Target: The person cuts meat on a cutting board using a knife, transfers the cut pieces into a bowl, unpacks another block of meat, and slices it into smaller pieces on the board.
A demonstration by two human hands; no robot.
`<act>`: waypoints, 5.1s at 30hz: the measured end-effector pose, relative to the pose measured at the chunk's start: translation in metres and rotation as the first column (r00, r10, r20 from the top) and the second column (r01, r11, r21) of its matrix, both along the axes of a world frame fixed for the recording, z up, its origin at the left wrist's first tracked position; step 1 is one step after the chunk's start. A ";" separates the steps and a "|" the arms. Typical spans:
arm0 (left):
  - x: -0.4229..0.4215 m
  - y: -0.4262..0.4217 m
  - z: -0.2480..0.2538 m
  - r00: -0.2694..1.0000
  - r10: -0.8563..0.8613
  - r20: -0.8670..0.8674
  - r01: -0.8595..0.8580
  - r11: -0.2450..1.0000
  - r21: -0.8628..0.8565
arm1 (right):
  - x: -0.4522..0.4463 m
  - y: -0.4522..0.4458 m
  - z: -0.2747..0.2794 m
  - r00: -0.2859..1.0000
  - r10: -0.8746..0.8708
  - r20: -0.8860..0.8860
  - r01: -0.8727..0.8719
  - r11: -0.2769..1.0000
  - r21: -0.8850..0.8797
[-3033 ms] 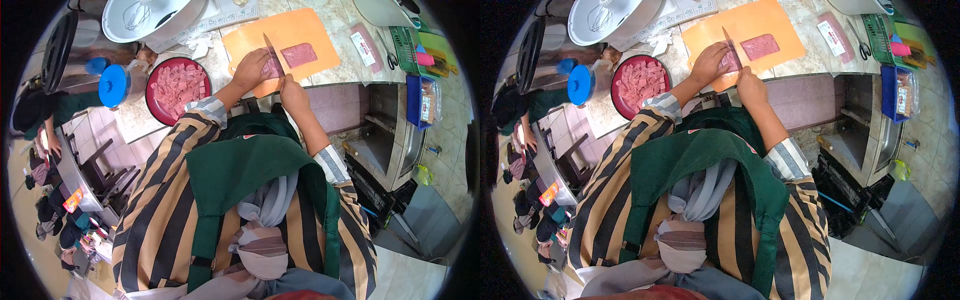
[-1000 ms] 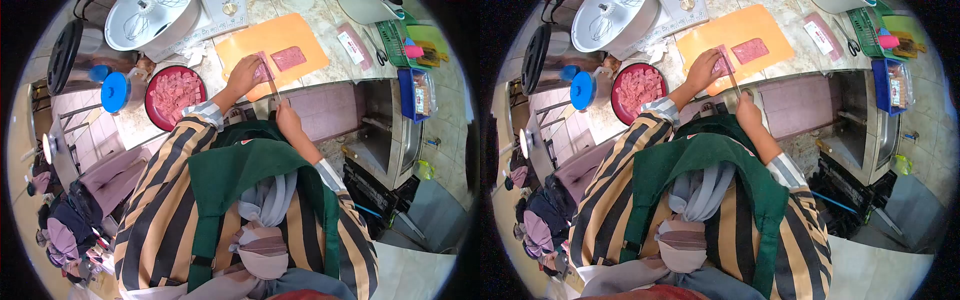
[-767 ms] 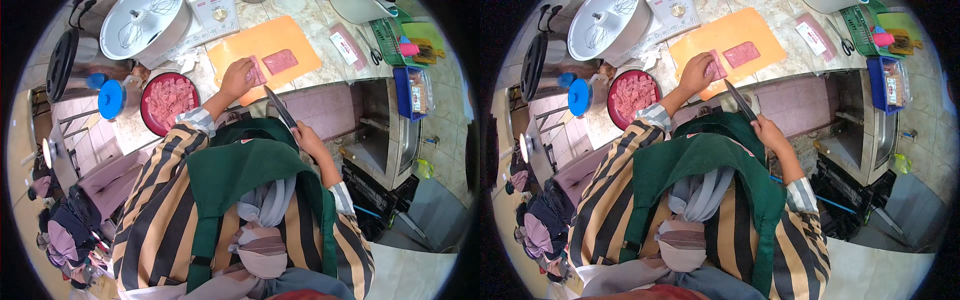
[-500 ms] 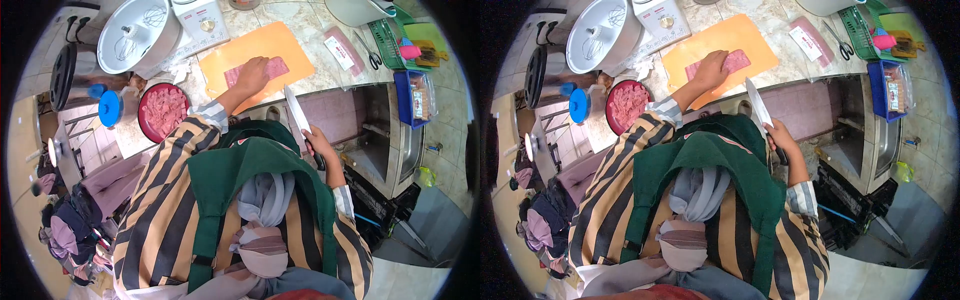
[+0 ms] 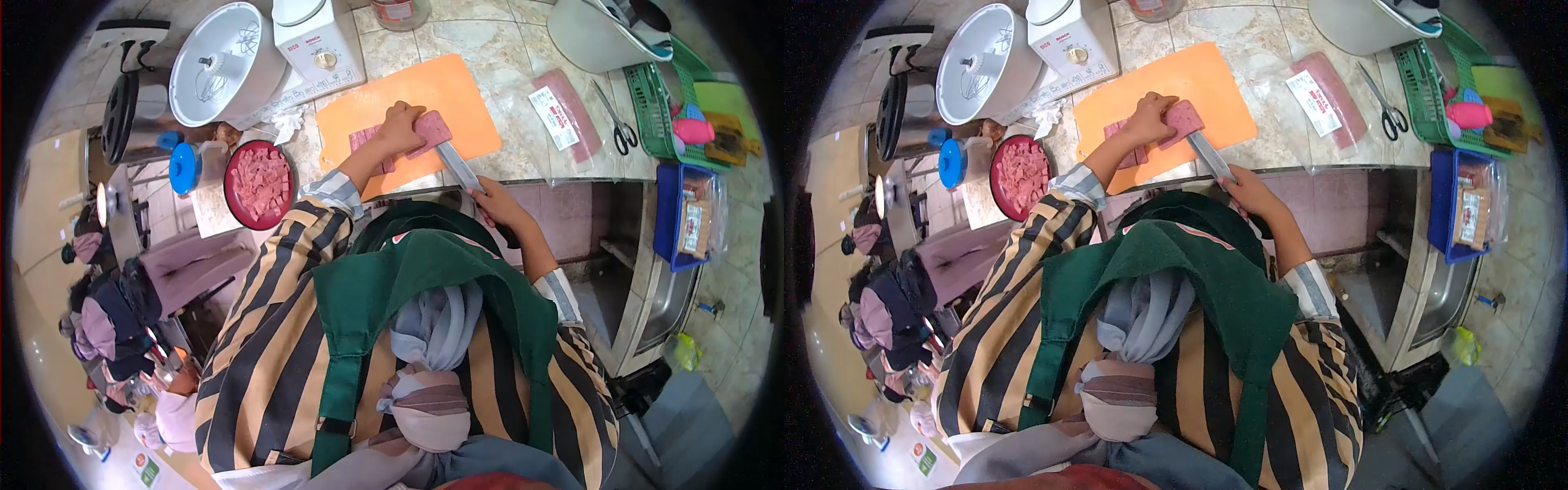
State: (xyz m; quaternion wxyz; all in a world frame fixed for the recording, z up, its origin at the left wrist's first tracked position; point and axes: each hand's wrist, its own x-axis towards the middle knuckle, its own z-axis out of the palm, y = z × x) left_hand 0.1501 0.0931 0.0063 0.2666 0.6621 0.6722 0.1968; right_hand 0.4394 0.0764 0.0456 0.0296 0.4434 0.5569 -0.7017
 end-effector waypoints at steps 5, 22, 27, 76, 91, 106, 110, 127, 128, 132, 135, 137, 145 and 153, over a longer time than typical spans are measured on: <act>0.010 0.010 0.011 0.932 0.251 0.261 -0.132 0.907 -0.400 | 0.018 0.031 0.020 0.998 0.038 0.052 -0.044 0.992 0.119; 0.075 0.003 -0.021 0.502 0.661 0.558 -0.551 0.742 -0.382 | -0.013 0.044 -0.006 0.866 -0.084 0.492 -0.325 0.654 0.683; 0.081 -0.015 0.015 0.848 0.518 0.113 -0.528 0.845 0.086 | -0.019 0.036 -0.016 0.833 -0.033 0.552 -0.426 0.600 0.678; 0.051 -0.024 -0.027 0.998 0.058 0.013 -0.058 0.888 0.456 | -0.073 0.036 0.036 0.803 0.049 0.593 -0.496 0.607 0.621; 0.050 -0.024 -0.026 0.998 0.061 0.029 -0.068 0.877 0.475 | -0.070 0.033 0.033 0.784 0.018 0.620 -0.502 0.606 0.617; 0.048 -0.022 -0.023 0.999 0.039 0.021 -0.044 0.887 0.460 | -0.077 0.034 0.011 0.818 0.033 0.575 -0.467 0.622 0.629; 0.050 -0.027 -0.023 0.998 0.047 0.036 -0.058 0.889 0.454 | -0.072 0.023 -0.006 0.845 -0.010 0.535 -0.418 0.612 0.671; 0.050 -0.022 -0.026 0.999 0.031 -0.035 -0.014 0.918 0.396 | -0.075 0.027 -0.023 0.856 -0.055 0.514 -0.398 0.565 0.723; 0.051 -0.024 -0.025 0.999 0.035 -0.035 -0.019 0.920 0.392 | -0.079 0.031 -0.031 0.869 -0.065 0.490 -0.386 0.529 0.756; 0.052 -0.023 -0.026 0.998 0.059 -0.016 -0.049 0.926 0.373 | -0.071 0.026 -0.031 0.883 -0.061 0.465 -0.374 0.506 0.777; 0.050 -0.022 -0.025 0.998 0.061 -0.028 -0.046 0.930 0.365 | -0.059 0.006 -0.021 0.855 -0.090 0.511 -0.380 0.563 0.734; 0.050 -0.023 -0.026 0.998 0.057 -0.023 -0.045 0.935 0.352 | -0.057 0.006 -0.025 0.839 -0.078 0.538 -0.414 0.549 0.726; 0.053 -0.025 -0.025 0.997 0.072 -0.028 -0.056 0.923 0.380 | -0.072 0.022 -0.030 0.872 -0.054 0.486 -0.389 0.525 0.757; 0.054 -0.024 -0.028 0.998 0.059 -0.038 -0.039 0.920 0.391 | -0.047 0.000 -0.027 0.875 -0.079 0.478 -0.369 0.529 0.764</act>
